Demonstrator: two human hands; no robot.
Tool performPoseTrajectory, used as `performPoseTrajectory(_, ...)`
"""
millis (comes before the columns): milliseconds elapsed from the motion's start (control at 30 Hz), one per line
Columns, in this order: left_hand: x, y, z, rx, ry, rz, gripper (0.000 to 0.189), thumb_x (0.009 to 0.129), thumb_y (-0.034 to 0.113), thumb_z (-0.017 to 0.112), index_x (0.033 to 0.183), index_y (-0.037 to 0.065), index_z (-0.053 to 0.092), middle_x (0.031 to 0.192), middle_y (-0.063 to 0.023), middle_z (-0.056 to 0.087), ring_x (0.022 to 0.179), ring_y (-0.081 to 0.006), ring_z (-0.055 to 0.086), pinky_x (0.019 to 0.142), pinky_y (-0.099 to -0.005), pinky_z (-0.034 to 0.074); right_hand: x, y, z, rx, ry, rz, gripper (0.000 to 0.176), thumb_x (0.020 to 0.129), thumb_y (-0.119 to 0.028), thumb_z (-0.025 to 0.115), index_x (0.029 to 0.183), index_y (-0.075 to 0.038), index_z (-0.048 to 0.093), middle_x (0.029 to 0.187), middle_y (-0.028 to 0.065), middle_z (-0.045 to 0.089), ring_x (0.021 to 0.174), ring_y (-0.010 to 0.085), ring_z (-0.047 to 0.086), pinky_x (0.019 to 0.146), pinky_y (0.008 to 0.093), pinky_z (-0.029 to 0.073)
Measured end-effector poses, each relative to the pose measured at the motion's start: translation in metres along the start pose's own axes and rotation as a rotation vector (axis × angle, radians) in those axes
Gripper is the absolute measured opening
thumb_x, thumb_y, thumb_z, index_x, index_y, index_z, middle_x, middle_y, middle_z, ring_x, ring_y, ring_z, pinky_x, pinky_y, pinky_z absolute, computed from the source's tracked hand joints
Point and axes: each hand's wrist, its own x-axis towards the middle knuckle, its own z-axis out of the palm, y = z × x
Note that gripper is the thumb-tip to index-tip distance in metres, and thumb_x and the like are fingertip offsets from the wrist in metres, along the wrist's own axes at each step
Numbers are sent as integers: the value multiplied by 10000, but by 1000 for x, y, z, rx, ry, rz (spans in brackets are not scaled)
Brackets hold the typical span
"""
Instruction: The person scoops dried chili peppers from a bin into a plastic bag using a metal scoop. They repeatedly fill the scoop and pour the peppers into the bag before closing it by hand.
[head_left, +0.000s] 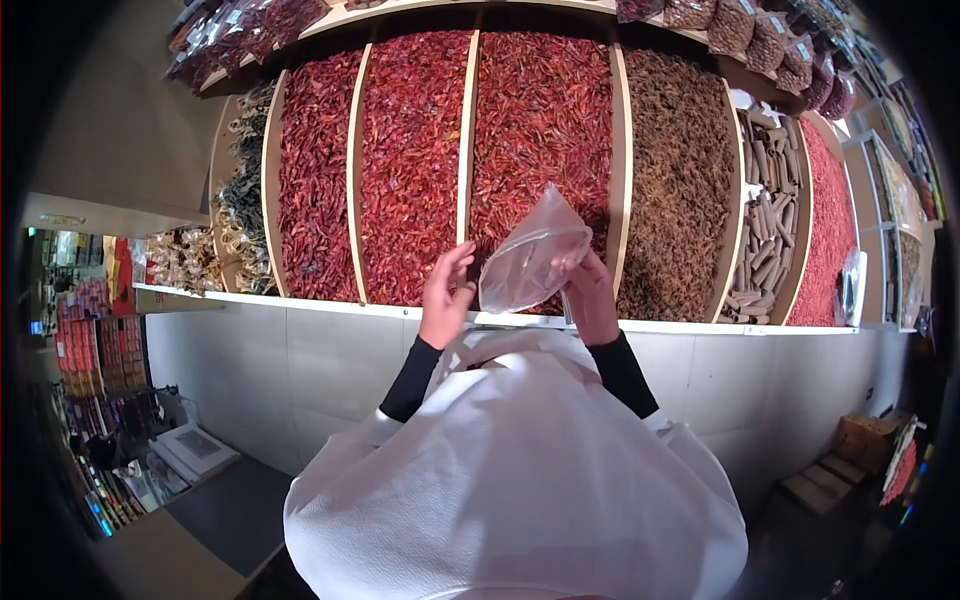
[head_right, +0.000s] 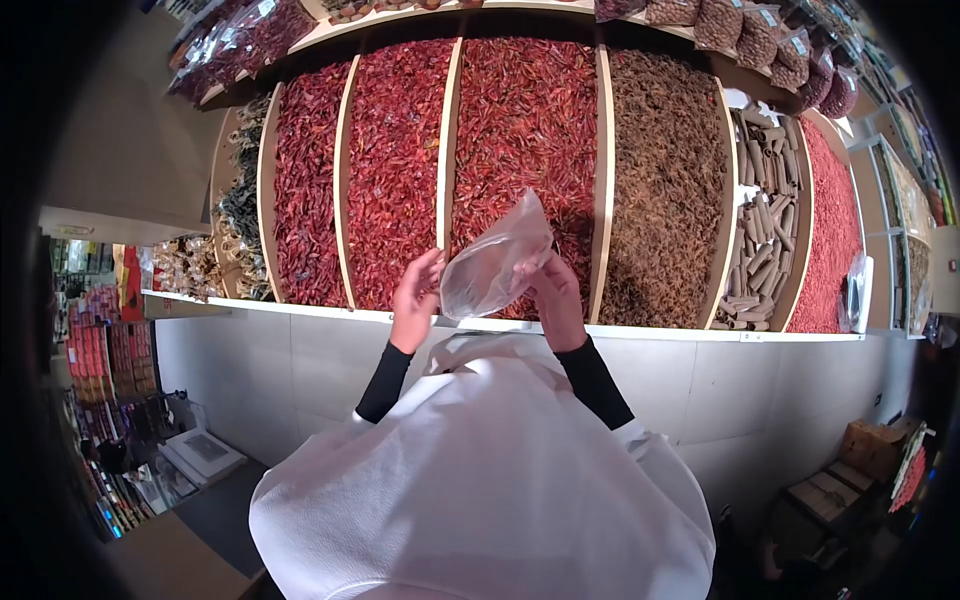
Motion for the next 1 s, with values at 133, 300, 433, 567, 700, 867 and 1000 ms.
performPoseTrajectory(133, 14, 62, 8, -289, -60, -36, 384, 950, 96, 534, 1323, 14, 499, 1199, -122, 620, 1039, -187, 613, 926, -297, 458, 0, 0, 0, -243, -80, -142, 28, 936, -74, 579, 960, -60, 576, 949, 33, 612, 876, 102, 594, 806, 265, 476)
performPoseTrajectory(300, 28, 59, 22, -97, -116, -208, 277, 983, 185, 528, 1074, -58, 624, 949, -115, 700, 807, -150, 687, 704, -264, 552, 0, 5, -10, -322, -129, -181, 22, 942, -76, 574, 952, -59, 584, 959, 35, 617, 888, 96, 589, 802, 257, 469)
performPoseTrajectory(433, 30, 48, 25, -951, -90, -528, 256, 986, 182, 486, 1050, -20, 628, 968, -127, 698, 881, -209, 694, 806, -342, 563, -3, 9, -25, -28, -125, 25, 115, 966, -140, 551, 1034, -54, 588, 994, 45, 627, 915, 117, 593, 821, 277, 476)
performPoseTrajectory(567, 27, 23, 20, -1511, -163, -646, 214, 956, 167, 467, 971, 31, 631, 964, -97, 694, 910, -230, 675, 904, -385, 529, -11, 10, -37, 393, -72, 152, 211, 985, -204, 509, 1111, -48, 576, 1049, 70, 642, 999, 169, 609, 906, 340, 486)
performPoseTrajectory(700, 27, 8, 18, -1570, -369, -589, 219, 915, 185, 451, 865, 45, 611, 830, -61, 662, 752, -197, 627, 753, -345, 516, -12, 7, -47, 614, -37, 209, 222, 988, -200, 479, 1096, -40, 588, 1079, 73, 650, 1049, 204, 611, 965, 379, 479)
performPoseTrajectory(867, 22, 13, 17, -1292, -249, -784, 227, 896, 208, 441, 869, 44, 596, 746, -48, 592, 653, -189, 542, 618, -326, 437, -5, 19, -55, 826, -113, 215, 240, 969, -169, 470, 1106, -18, 596, 1115, 87, 650, 1078, 220, 606, 971, 397, 477)
performPoseTrajectory(1000, 23, -3, 16, -1514, -226, -487, 225, 895, 205, 456, 965, 46, 600, 1018, -114, 657, 739, -189, 547, 688, -329, 455, -9, 35, -47, 804, -165, 295, 280, 961, -182, 479, 1172, -30, 584, 1156, 100, 648, 1106, 205, 605, 926, 361, 498)
